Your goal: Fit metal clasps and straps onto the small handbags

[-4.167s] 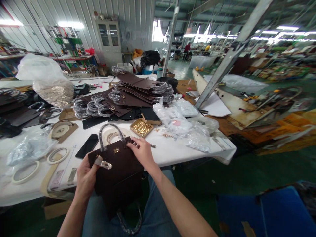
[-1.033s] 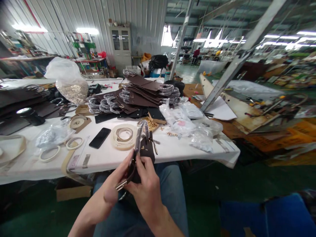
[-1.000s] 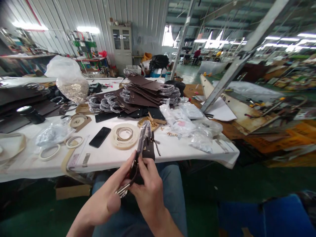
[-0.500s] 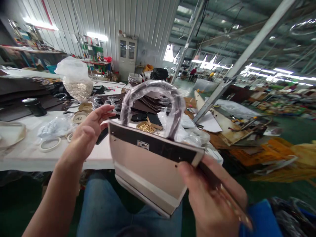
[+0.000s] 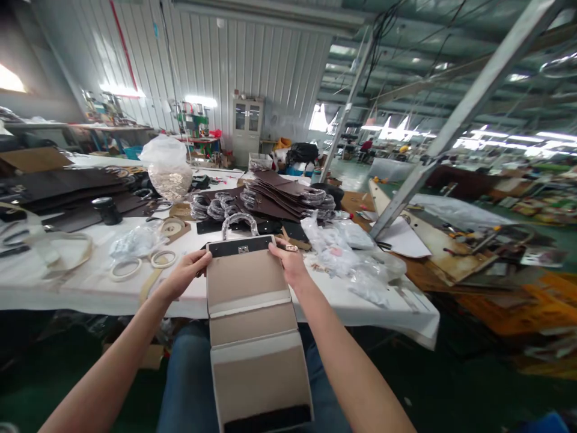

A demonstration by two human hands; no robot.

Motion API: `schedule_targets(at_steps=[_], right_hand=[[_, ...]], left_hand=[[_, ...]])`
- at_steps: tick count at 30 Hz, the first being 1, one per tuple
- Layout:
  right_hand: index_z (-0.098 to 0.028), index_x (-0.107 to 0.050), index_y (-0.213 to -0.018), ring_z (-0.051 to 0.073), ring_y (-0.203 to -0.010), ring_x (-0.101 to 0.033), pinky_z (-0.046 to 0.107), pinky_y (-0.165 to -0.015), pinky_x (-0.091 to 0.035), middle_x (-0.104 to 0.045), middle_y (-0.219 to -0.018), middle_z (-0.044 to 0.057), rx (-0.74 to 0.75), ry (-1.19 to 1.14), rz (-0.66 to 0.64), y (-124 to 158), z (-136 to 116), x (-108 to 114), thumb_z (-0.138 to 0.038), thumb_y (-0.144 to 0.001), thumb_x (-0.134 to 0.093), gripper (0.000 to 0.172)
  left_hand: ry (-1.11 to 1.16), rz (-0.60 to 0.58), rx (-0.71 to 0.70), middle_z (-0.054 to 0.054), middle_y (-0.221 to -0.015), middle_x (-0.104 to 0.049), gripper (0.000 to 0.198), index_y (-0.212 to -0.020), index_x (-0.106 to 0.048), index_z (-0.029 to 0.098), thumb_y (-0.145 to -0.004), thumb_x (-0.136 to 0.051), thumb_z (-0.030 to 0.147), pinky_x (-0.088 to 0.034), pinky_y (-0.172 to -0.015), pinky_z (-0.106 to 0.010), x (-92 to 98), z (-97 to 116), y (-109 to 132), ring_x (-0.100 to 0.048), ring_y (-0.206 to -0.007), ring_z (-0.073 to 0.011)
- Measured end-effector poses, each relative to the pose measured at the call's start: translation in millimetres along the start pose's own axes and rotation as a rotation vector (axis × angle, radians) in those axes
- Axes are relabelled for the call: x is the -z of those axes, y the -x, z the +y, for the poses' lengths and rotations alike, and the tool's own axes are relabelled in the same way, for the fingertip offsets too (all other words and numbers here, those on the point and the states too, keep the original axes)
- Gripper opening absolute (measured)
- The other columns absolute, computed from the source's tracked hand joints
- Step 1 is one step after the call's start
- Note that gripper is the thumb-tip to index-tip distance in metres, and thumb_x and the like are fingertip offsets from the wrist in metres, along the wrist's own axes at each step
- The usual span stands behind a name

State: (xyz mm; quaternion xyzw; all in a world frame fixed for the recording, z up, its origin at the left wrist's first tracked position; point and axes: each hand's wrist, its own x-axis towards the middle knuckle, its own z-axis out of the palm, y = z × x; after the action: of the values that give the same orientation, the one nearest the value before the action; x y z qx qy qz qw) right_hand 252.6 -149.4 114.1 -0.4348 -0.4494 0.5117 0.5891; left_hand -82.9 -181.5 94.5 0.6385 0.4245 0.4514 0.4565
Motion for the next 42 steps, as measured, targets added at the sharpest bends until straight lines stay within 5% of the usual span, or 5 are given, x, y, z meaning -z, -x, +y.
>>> schedule_targets(at_steps=[9,16,25,31,42], right_hand=[[-0.021,-0.082,-0.124,0.025,-0.095,-0.074,0.038,-0.089,-0.060,-0.083,-0.114,0.006,0.206,-0.008,-0.127,-63.5,-22.3,-26.1,-0.050,-0.079,-0.097,0.056],[-0.020,-0.080,-0.130,0.028,-0.109,-0.073,0.037,-0.100,-0.056,-0.083,-0.124,0.010,0.170,0.146,0.037,-13.7,66.3,16.0,-0.049,-0.088,-0.086,0.051],[-0.023,-0.084,-0.088,0.026,-0.086,-0.070,0.034,-0.085,-0.055,-0.080,-0.084,0.003,0.065,0.789,-0.006,-65.1,111.6,21.2,-0.041,-0.086,-0.078,0.020],[-0.023,-0.085,-0.129,0.027,-0.102,-0.075,0.039,-0.100,-0.057,-0.083,-0.120,0.008,0.024,0.796,0.083,-65.8,137.3,28.1,-0.038,-0.088,-0.083,0.043],[-0.023,-0.089,-0.126,0.022,-0.080,-0.071,0.033,-0.080,-0.057,-0.080,-0.090,0.001,-0.060,0.712,0.065,-75.0,139.5,28.6,-0.029,-0.084,-0.083,0.043]], left_hand=[[-0.064,0.013,-0.089,-0.001,-0.087,-0.065,0.047,-0.100,-0.070,0.016,-0.104,-0.068,0.063,-0.044,-0.072,-0.028,38.4,11.0,-79.1,-0.056,-0.078,-0.0152],[-0.094,-0.144,0.075,-0.003,-0.086,-0.067,0.046,-0.095,-0.074,0.017,-0.103,-0.067,0.062,-0.043,-0.075,-0.031,10.5,-48.6,-43.6,-0.057,-0.082,-0.0196],[-0.593,0.050,0.159,-0.005,-0.076,-0.064,0.041,-0.075,-0.064,0.022,-0.099,-0.061,0.055,-0.041,-0.074,-0.036,5.6,-94.5,-76.6,-0.059,-0.078,-0.0249],[-0.665,0.290,0.203,-0.020,-0.134,-0.067,0.065,-0.144,-0.063,0.010,-0.093,-0.076,0.048,-0.057,-0.104,-0.047,-5.6,-145.5,-76.4,-0.070,-0.110,-0.0314],[-0.798,0.348,-0.071,-0.019,-0.161,-0.061,0.051,-0.161,-0.060,0.024,-0.113,-0.052,0.040,-0.045,-0.128,-0.066,-73.3,-97.3,-53.9,-0.054,-0.152,-0.0415]])
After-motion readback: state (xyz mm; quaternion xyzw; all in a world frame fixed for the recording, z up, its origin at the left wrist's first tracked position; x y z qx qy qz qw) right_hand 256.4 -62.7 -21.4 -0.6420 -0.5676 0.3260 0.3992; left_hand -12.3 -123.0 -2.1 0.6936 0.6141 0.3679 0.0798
